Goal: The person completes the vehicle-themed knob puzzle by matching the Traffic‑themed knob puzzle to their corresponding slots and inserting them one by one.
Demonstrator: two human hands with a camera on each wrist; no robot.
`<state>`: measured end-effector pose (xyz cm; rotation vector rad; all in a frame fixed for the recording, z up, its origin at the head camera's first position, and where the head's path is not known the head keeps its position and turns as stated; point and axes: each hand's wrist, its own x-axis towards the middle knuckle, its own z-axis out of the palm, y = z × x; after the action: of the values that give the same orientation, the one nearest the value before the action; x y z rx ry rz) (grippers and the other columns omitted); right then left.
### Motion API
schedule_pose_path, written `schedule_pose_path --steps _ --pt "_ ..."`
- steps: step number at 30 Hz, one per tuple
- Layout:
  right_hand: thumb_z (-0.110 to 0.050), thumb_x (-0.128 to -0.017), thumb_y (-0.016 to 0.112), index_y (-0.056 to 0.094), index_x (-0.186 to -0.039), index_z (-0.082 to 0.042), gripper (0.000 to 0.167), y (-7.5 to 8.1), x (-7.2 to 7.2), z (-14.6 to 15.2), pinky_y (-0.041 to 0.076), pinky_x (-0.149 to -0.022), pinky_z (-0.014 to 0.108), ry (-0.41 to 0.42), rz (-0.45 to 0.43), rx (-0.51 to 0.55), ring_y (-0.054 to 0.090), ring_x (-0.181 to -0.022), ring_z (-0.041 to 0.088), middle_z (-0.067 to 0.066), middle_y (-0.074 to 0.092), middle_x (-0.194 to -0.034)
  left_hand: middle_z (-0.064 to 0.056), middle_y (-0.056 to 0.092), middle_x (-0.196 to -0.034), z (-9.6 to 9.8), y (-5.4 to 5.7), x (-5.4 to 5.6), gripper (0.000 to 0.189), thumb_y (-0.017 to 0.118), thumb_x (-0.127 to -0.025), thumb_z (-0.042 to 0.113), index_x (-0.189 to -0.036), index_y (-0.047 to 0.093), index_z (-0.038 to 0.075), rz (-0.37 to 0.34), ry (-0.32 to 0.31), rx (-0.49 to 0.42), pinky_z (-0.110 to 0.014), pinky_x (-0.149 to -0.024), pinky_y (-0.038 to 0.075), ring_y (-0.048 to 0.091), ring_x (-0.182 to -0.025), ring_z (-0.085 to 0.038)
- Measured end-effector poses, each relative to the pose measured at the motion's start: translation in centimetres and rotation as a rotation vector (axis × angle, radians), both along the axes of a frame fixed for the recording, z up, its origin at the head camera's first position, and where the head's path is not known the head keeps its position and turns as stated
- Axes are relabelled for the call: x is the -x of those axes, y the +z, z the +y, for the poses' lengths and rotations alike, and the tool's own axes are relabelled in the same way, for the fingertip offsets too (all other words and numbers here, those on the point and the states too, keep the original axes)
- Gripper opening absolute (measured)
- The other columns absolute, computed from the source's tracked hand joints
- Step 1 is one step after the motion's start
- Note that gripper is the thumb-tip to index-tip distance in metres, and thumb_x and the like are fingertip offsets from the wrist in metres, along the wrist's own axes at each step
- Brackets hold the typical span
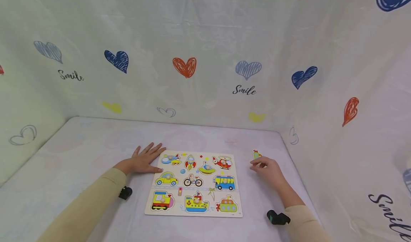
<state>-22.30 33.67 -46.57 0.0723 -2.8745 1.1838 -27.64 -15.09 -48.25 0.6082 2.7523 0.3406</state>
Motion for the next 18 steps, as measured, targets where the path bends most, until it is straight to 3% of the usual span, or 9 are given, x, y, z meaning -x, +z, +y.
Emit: schedule_pose_path --steps 13,18 --pt "-0.016 -0.086 0.076 0.073 -0.106 -0.002 0.025 -1.6 2.1 3.6 0.046 -0.059 0.024 -0.126 -0.025 0.026 0.052 -0.076 0.017 0.01 0.066 -0.099 -0.01 0.014 -0.162 0.1 0.5 -0.2 0.095 0.062 -0.083 0.065 -0.156 0.024 0.017 0.011 0.01 0.003 -0.07 -0.108 -0.001 0.005 -0.147 -0.039" --pt "-0.014 -0.089 0.072 0.071 -0.109 0.002 0.025 -1.8 2.6 4.3 0.047 -0.06 0.024 -0.132 -0.029 0.039 0.051 -0.077 0.017 0.009 0.065 -0.098 -0.01 0.014 -0.162 0.2 0.5 -0.3 0.095 0.062 -0.083 0.064 -0.156 0.024 0.017 0.012 0.015 0.011 -0.07 -0.108 -0.001 0.005 -0.147 -0.039"
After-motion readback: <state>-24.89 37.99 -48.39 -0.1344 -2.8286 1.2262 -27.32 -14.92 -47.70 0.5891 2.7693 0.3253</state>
